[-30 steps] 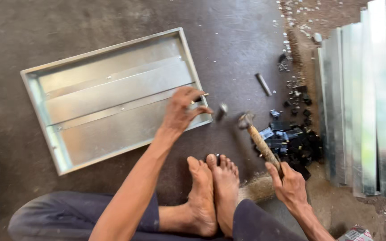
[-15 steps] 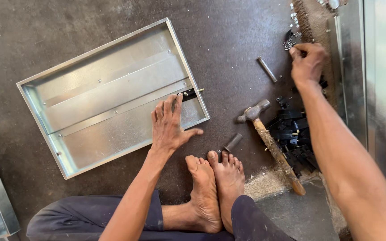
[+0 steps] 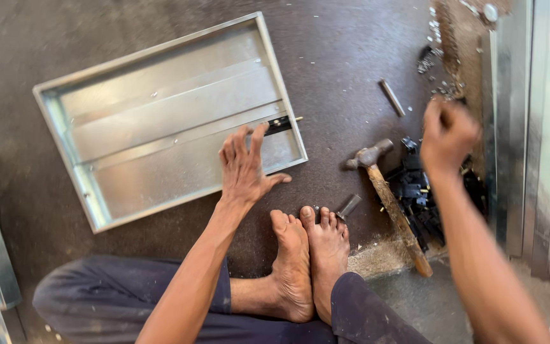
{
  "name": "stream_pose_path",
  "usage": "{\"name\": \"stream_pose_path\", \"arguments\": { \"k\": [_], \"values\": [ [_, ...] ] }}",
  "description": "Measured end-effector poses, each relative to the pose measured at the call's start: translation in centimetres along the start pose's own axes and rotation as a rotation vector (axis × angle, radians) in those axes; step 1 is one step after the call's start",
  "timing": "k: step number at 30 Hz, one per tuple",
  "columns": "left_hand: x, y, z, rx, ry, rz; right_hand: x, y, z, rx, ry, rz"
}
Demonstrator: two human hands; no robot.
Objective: The person assembles a metal tray by positioning black plastic components along the inner edge of the tray and hammering them into place with a wooden-handled hammer.
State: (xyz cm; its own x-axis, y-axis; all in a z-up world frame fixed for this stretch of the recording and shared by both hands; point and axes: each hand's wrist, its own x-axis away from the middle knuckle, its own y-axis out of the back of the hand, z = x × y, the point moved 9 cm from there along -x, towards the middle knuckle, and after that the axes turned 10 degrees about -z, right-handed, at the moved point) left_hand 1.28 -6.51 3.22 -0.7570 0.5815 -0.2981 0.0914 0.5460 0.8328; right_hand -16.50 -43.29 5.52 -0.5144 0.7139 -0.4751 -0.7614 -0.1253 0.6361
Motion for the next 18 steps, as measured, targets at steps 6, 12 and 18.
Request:
{"name": "stream_pose_path", "arguments": {
  "k": [6, 12, 18],
  "values": [
    [2.2, 5.2, 1.3, 0.150, 0.155, 0.128, 14.2, -1.4, 15.6, -0.204, 0.279, 0.381],
    [-7.9, 13.1, -1.6, 0.172, 0.065, -0.038, 9.7, -14.4, 21.4, -0.285, 0.382, 0.497],
    [-7.3, 11.0, -1.9, 0.291, 0.311, 0.170, 8.4, -13.9, 19.4, -0.203, 0.268, 0.509]
  ]
}}
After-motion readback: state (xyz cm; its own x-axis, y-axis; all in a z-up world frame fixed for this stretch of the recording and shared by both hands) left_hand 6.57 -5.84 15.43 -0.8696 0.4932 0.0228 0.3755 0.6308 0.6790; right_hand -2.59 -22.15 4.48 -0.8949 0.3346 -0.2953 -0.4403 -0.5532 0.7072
